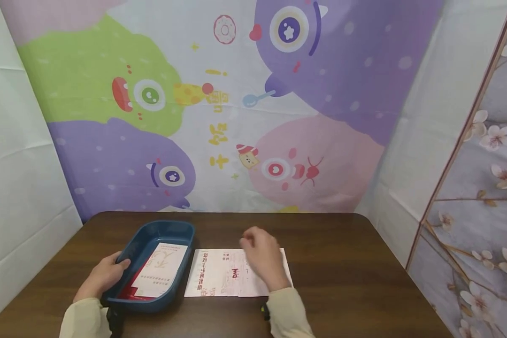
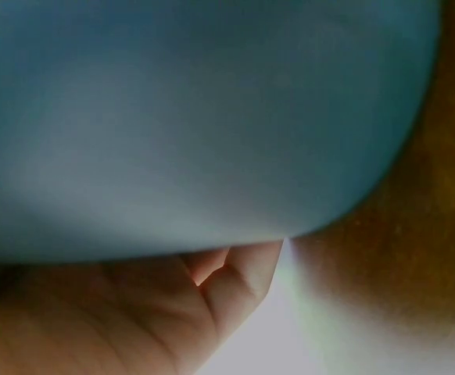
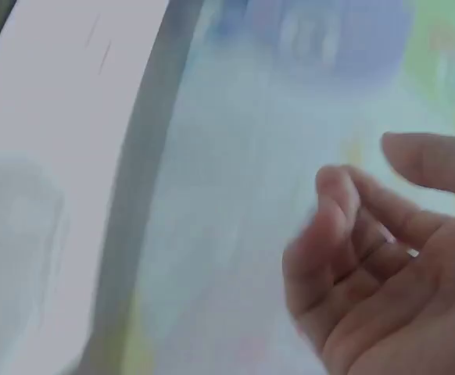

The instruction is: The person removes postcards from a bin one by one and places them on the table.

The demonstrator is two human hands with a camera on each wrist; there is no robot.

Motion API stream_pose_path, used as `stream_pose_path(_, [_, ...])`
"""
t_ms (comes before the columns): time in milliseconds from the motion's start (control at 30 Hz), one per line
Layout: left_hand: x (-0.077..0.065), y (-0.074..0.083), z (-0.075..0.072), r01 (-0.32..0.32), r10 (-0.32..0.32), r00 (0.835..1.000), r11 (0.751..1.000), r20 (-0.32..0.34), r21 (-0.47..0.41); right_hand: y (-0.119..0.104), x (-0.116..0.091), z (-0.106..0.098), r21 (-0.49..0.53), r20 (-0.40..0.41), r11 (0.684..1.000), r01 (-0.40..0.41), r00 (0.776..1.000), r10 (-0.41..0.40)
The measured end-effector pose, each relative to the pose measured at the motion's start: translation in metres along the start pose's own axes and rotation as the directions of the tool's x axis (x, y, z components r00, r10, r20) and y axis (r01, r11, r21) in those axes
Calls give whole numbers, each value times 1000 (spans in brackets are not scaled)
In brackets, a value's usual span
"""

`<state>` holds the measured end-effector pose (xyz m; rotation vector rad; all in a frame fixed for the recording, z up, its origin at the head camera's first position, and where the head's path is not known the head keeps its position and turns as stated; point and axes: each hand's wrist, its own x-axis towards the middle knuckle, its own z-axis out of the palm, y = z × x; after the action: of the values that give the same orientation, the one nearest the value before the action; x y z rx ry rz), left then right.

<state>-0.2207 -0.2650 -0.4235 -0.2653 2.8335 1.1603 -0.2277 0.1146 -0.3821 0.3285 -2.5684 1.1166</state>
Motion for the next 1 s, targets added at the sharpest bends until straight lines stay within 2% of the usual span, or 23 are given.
stream_pose_path(33, [0, -1, 0, -4, 4, 1000, 1000, 0, 1, -18, -3, 13, 22, 33, 997, 70, 997, -71])
stream_pose_path(100, [-1, -2, 0, -9, 9, 1000, 1000, -1, -2, -48, -9, 42, 56, 121, 976, 210, 969, -216])
stream_pose_path(200, [-1, -3, 0, -8, 8, 1000, 1000, -7, -1, -80, -13, 87, 75, 245, 925, 374, 892, -380])
stream_pose_path(267, [-2, -4, -1, 0, 0, 1000, 1000, -2, -1, -93, -14, 111, 61, 322, 899, 433, 844, -429])
stream_pose_path(333, [-2, -4, -1, -1, 1, 1000, 1000, 4, -2, -101, -12, 130, 21, 380, 891, 453, 821, -426])
stream_pose_path(433, [-2, -3, -2, -17, 17, 1000, 1000, 1, -4, -109, -8, 149, -131, 441, 877, 463, 819, -366])
stream_pose_path(567, [-1, 0, -2, -46, 46, 999, 999, -22, -4, -117, -5, 166, -384, 495, 795, 469, 832, -252])
stream_pose_path(633, [-1, 1, -2, -48, 48, 999, 999, -17, -13, -120, -5, 172, -461, 507, 761, 456, 839, -196])
stream_pose_path(800, [-2, 3, -2, -46, 45, 999, 998, -19, -35, -123, -5, 180, -555, 490, 719, 418, 863, -123])
stream_pose_path(1000, [-3, -2, -3, -30, 29, 999, 999, -15, -37, -122, -7, 188, -548, 485, 721, 424, 863, -140])
